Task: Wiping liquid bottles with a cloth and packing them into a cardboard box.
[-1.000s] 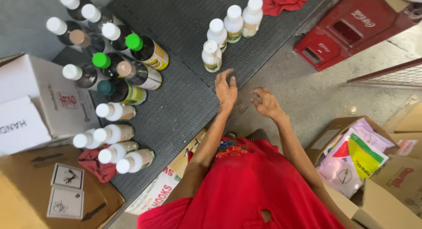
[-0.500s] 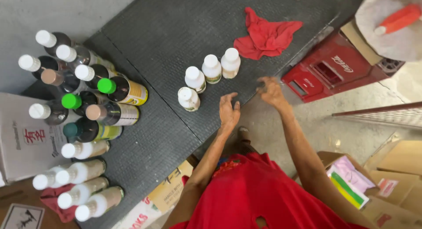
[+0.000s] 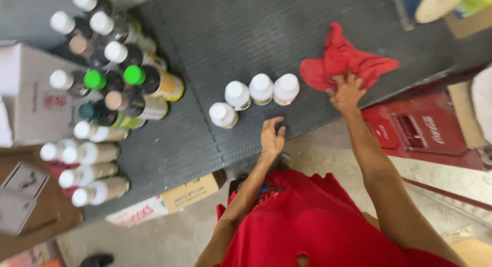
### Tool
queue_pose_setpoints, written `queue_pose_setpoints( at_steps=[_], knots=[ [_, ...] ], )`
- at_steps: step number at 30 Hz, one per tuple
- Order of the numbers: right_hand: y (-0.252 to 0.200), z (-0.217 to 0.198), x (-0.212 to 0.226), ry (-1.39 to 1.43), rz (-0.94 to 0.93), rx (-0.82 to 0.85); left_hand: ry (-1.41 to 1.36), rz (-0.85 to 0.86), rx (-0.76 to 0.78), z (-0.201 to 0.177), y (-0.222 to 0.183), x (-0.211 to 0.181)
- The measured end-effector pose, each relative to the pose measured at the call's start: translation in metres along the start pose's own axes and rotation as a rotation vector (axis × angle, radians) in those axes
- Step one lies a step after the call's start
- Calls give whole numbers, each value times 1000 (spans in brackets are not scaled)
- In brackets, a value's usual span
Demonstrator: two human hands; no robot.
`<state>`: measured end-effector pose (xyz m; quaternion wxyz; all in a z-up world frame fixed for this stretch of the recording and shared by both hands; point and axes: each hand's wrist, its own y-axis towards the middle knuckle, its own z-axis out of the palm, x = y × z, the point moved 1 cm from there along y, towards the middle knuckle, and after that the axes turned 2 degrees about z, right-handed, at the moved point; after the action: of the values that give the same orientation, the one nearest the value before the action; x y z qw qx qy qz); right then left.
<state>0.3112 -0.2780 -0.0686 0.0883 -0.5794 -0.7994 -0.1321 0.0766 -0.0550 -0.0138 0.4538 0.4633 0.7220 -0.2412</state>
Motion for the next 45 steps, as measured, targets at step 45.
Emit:
queue_pose_setpoints(
  at_steps=[45],
  knots=[
    [-143, -60, 306, 1388, 276, -192, -90, 315, 82, -187, 6, 20]
  ],
)
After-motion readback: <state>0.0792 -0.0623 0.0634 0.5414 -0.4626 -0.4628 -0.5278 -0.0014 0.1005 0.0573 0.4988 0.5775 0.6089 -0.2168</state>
